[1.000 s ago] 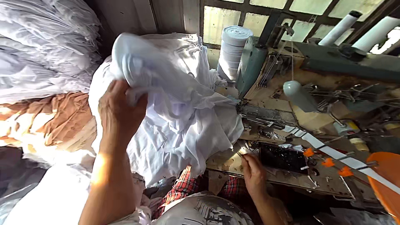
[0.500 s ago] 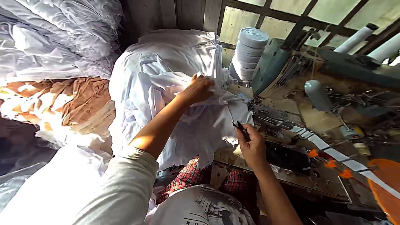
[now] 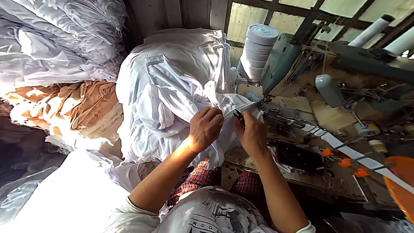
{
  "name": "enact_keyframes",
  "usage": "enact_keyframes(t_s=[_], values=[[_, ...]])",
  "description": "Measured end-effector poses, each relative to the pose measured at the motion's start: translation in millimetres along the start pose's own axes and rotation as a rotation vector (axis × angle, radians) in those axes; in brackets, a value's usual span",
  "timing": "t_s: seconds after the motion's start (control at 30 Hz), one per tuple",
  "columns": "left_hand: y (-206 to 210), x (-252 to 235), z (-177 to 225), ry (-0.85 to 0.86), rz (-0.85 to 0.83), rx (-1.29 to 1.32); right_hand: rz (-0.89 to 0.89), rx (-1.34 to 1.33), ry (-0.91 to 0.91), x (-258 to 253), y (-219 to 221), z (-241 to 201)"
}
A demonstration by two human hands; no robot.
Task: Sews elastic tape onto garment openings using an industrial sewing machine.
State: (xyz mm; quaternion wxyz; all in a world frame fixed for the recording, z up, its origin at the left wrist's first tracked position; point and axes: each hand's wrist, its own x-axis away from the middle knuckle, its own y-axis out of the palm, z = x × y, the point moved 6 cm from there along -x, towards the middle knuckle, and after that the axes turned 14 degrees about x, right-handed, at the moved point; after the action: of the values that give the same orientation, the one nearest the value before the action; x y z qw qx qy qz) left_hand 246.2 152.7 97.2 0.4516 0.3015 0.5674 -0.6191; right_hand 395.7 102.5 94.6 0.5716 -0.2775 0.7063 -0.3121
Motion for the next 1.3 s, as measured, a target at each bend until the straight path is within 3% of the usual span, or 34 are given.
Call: enact_keyframes(t_s=[0.3,0.5,0.6,0.7,0.77,0.9,1.03,1.1,1.2,1.3], values=[[18.4,12.3,21.7,0.034,-0.065,0.120,0.059,-0.064,-0.024,4.7,3.2,5.5],[2.9,16.2,6.6,-0.174,-0.037,0.373,0.130,-0.122,-0.114,20.6,5.0,13.7],[-26.3,26.5,-20.1,-0.464,0.149,0.707,0.067,-0.078,-0.025,45.8,4.7,28.4],[-72.4,40.1,-54.4,-0.675,0.501,0.916,-0.016,0.033,0.071,79.0,12.5,53.7],[-99.2,50.3,-68.4,-0.727,0.659,0.865,-0.023,0.103,0.063,97.8,22.4,65.1],[-149.2,66.0,-59.7,-0.694,0.695,0.795,-0.045,0.063,-0.010,115.0,34.7,67.5],[-180.6,77.1,-31.5,-0.666,0.442,0.740,0.113,-0.267,-0.143,80.1,12.9,26.8],[-171.6,92.8,-24.0,-0.750,0.164,0.712,0.109,-0.428,-0.207,48.0,4.7,-1.4],[-137.6,116.0,-12.1,-0.878,-0.303,0.475,0.006,-0.418,-0.243,9.2,10.9,-35.9],[-101.3,126.1,-6.3,-0.901,-0.244,0.447,-0.194,-0.294,-0.177,2.2,30.5,-49.2]])
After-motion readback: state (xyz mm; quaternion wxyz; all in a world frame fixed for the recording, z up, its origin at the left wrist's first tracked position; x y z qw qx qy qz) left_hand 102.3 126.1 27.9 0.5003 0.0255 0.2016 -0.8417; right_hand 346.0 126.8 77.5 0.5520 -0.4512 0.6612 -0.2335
